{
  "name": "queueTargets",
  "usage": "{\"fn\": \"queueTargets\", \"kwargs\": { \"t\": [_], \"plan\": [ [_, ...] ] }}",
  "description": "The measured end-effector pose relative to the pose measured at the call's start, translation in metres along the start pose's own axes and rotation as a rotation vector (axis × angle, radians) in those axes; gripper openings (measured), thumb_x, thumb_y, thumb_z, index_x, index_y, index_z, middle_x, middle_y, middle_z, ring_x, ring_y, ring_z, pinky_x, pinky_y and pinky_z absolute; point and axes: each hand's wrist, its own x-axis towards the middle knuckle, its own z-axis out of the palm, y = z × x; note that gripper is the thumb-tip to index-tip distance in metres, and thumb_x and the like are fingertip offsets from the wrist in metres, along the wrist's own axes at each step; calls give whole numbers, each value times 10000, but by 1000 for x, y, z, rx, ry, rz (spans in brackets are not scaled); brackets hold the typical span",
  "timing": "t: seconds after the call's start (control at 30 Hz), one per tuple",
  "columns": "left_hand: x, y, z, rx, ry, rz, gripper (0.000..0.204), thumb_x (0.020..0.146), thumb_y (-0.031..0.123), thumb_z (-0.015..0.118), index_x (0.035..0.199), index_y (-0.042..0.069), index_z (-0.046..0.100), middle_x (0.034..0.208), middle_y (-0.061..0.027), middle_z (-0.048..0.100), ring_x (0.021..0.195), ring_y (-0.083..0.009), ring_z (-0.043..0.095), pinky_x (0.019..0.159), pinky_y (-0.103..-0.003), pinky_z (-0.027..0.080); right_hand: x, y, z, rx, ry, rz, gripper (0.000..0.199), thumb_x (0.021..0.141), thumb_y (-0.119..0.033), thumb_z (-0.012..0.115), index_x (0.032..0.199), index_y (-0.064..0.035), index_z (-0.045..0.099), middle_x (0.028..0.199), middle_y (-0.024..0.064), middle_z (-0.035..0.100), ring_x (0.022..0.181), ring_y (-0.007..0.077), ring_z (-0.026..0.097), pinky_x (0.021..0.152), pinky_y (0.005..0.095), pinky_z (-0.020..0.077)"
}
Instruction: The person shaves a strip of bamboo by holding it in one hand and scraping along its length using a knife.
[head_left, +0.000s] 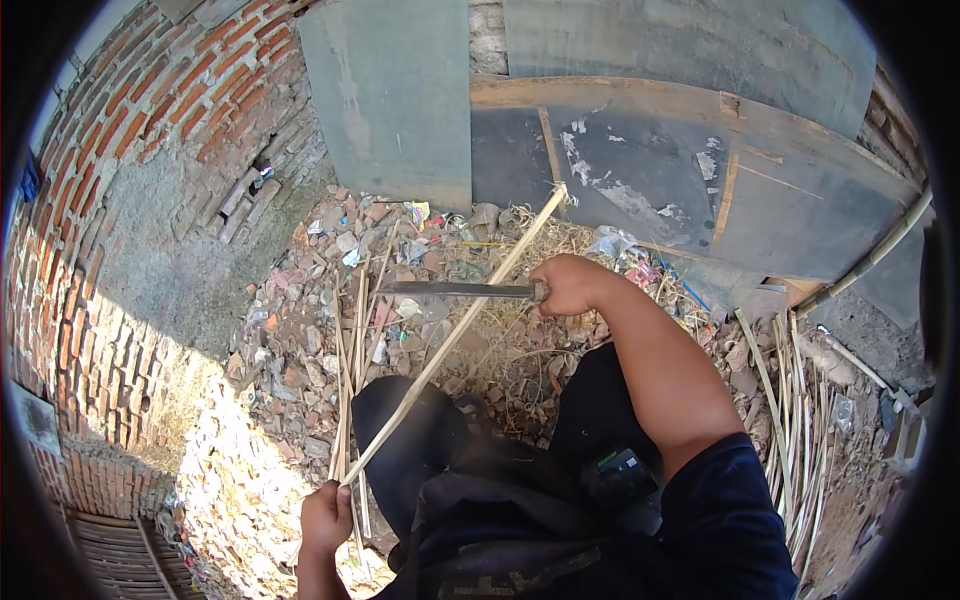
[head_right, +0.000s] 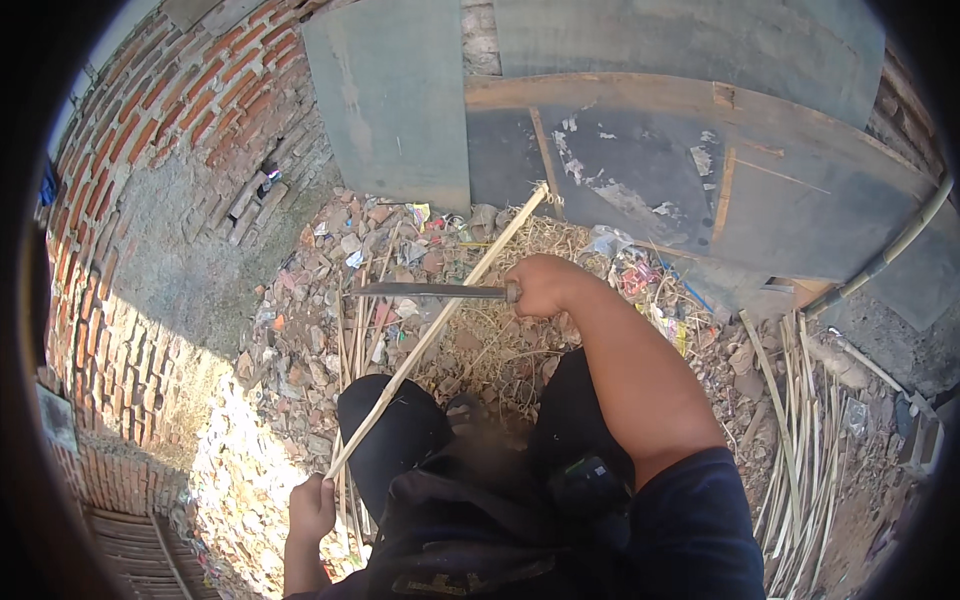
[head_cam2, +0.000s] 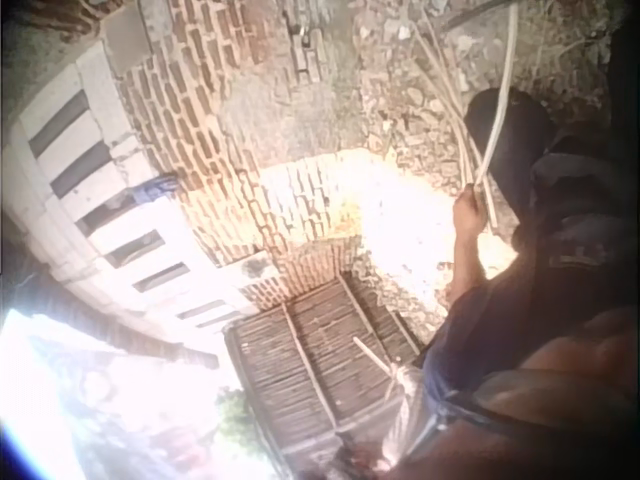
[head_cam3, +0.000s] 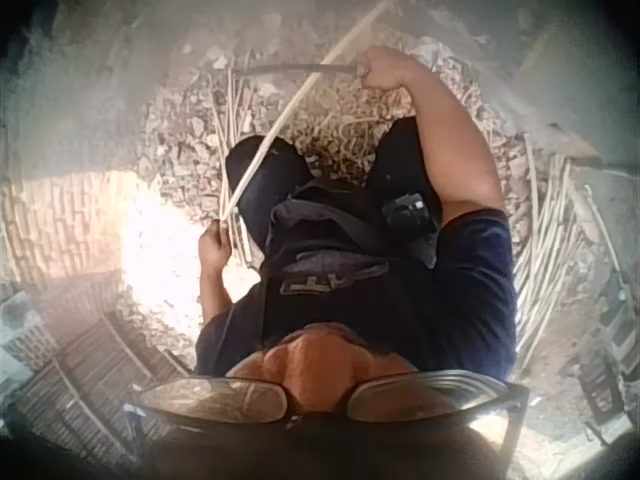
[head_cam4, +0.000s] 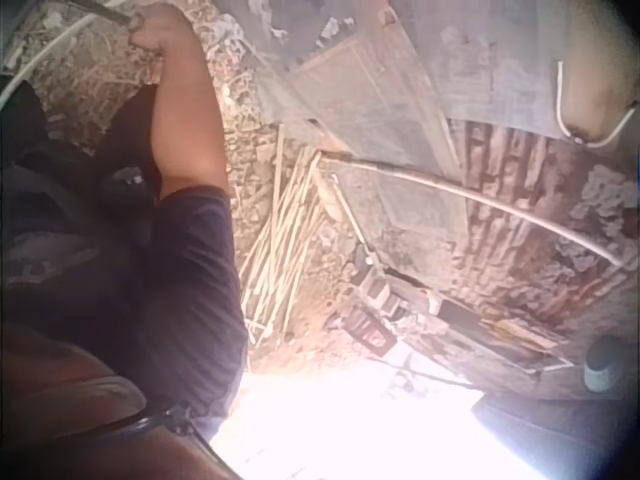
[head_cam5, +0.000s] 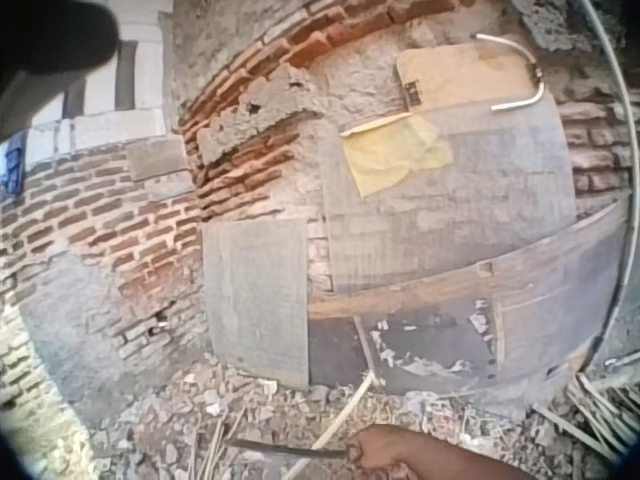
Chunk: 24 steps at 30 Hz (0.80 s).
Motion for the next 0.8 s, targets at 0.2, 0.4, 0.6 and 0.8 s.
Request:
{"fn": "queueTargets", "kwargs": {
  "t": [0.2, 0.4, 0.6, 0.8],
  "plan": [
    [8, 15, 2, 9, -19, 1, 300, 983, 237, 583, 782, 17, 549, 605, -230, 581, 582, -462, 587, 535, -501, 448, 16, 6, 10, -12, 88, 173, 334, 766, -244, 732, 1043, -60, 708, 971, 186, 710, 952, 368, 679, 841, 457, 537],
    [-2, 12, 0, 18, -20, -79, 284, 985, 246, 589, 808, 27, 560, 626, -226, 599, 587, -454, 598, 540, -505, 454, -1, -48, 6, -161, -29, -13, 248, 763, -162, 672, 998, -97, 714, 950, 164, 716, 947, 343, 692, 824, 449, 548],
    [7, 14, 18, 98, 38, -13, 246, 980, 227, 580, 833, 32, 553, 645, -237, 609, 612, -475, 608, 539, -539, 453, 19, 17, 12, 65, 97, 125, 280, 791, -268, 743, 997, -81, 713, 924, 169, 711, 923, 352, 688, 800, 445, 541],
    [-6, 1, 18, 12, -17, -73, 291, 1015, 245, 525, 832, 19, 549, 627, -225, 602, 589, -437, 627, 534, -503, 466, 2, -39, 8, -6, 7, -57, 311, 803, -325, 758, 989, -81, 706, 884, 161, 719, 877, 359, 690, 784, 454, 533]
  ]
}}
